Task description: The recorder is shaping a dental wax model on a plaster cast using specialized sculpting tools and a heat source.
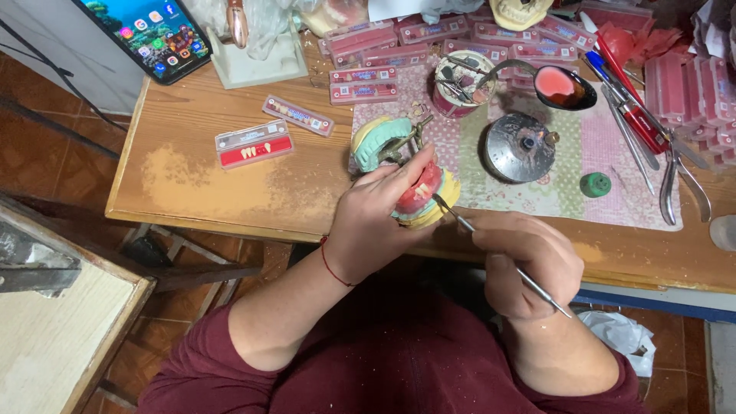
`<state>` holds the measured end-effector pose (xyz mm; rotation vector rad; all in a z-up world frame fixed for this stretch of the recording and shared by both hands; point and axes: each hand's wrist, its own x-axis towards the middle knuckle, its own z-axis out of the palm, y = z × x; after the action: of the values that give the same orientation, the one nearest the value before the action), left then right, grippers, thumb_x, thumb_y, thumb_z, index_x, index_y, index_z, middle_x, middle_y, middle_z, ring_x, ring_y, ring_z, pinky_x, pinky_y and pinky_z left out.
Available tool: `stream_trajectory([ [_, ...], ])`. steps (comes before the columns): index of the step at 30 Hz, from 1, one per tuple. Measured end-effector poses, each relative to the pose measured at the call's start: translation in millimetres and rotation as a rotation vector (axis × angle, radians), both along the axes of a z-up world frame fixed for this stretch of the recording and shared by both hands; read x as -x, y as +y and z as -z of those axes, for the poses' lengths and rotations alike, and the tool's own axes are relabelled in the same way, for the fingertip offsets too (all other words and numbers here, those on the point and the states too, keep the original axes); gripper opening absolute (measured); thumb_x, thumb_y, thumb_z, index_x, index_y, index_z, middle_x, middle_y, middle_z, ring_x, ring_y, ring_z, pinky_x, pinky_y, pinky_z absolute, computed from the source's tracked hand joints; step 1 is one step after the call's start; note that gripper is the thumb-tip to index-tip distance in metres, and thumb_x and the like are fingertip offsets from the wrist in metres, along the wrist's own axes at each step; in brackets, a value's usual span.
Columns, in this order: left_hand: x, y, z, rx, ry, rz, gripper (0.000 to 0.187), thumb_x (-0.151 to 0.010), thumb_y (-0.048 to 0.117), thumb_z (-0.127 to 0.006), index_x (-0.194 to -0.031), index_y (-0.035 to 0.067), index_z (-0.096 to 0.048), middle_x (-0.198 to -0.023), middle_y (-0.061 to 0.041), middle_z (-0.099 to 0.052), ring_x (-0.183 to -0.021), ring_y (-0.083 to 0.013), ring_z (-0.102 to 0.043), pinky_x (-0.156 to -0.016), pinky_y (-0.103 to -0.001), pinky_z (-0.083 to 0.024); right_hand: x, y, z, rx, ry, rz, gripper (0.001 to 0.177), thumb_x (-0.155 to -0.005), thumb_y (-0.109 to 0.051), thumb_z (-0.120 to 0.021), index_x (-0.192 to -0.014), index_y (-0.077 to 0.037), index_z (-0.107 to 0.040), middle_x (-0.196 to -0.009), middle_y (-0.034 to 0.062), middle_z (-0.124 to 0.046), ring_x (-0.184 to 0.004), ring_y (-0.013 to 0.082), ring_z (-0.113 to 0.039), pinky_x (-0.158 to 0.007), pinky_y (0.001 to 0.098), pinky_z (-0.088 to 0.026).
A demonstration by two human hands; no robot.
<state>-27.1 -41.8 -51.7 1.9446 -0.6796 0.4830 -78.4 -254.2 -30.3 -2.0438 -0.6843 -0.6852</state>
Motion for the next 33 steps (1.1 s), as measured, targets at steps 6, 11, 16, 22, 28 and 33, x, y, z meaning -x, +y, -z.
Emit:
stream_trajectory([
  [6, 0, -1, 2, 0.009, -0.013, -0.007, 0.078, -0.079, 0.023, -0.092, -0.144, 0.001, -0.055, -0.12, -0.012, -0.073, -0.103, -0.0289, -0.073, -0.093, -0.036, -0.058, 1, 2, -9, 0.055, 0.03, 0.005, 0.016, -0.088, 0.007, -0.055, -0.1, 0.003, -0.064, -0.101, 0.0225, -0.072, -0.086, 0.0315, -0.076, -0.08, 0.037, -0.062],
  [11, 1, 0, 1, -0.01, -0.015, -0.009, 0.079, -0.078, 0.022, -0.091, -0.144, 0.001, -0.054, -0.12, -0.013, -0.073, -0.103, -0.0298, -0.072, -0.093, -0.037, -0.058, 2, 7, -18, 0.062, 0.036, 0.018, 0.019, -0.086, 0.008, -0.055, -0.101, 0.004, -0.065, -0.099, 0.0215, -0.072, -0.088, 0.0315, -0.075, -0.08, 0.0361, -0.061],
  [16, 1, 0, 2, -0.011, -0.006, -0.011, 0.079, -0.077, 0.021, -0.091, -0.144, 0.001, -0.054, -0.12, -0.013, -0.073, -0.101, -0.0296, -0.072, -0.092, -0.037, -0.058, -2, -4, -3, 0.079, 0.01, -0.005, 0.017, -0.083, 0.005, -0.054, -0.097, 0.005, -0.063, -0.096, 0.0228, -0.071, -0.088, 0.0325, -0.075, -0.084, 0.0391, -0.061],
  [22, 0, -1, 0, -0.013, 0.002, 0.006, 0.08, -0.076, 0.018, -0.092, -0.145, 0.003, -0.055, -0.118, -0.013, -0.073, -0.105, -0.0307, -0.072, -0.095, -0.038, -0.057, -51, -66, 27, -0.721, 0.057, 0.185, 0.01, -0.125, -0.004, -0.06, -0.119, 0.004, -0.062, -0.101, 0.0157, -0.064, -0.089, 0.0249, -0.068, -0.082, 0.0366, -0.059],
  [28, -1, -4, 1, -0.045, 0.016, -0.007, 0.083, -0.072, 0.016, -0.091, -0.145, 0.002, -0.055, -0.115, -0.014, -0.074, -0.109, -0.0325, -0.071, -0.096, -0.04, -0.056, -70, -92, 27, -0.826, 0.266, 0.105, 0.02, -0.119, -0.016, -0.064, -0.119, 0.004, -0.065, -0.102, 0.0194, -0.073, -0.082, 0.0242, -0.072, -0.077, 0.0341, -0.061],
  [33, -2, -3, 5, -0.063, 0.019, -0.015, 0.082, -0.073, 0.017, -0.091, -0.145, 0.002, -0.055, -0.115, -0.014, -0.074, -0.109, -0.0319, -0.071, -0.096, -0.039, -0.056, -71, -90, 25, -0.849, 0.296, 0.14, 0.022, -0.121, -0.019, -0.061, -0.122, 0.003, -0.065, -0.101, 0.0197, -0.074, -0.081, 0.0243, -0.073, -0.077, 0.034, -0.061],
])
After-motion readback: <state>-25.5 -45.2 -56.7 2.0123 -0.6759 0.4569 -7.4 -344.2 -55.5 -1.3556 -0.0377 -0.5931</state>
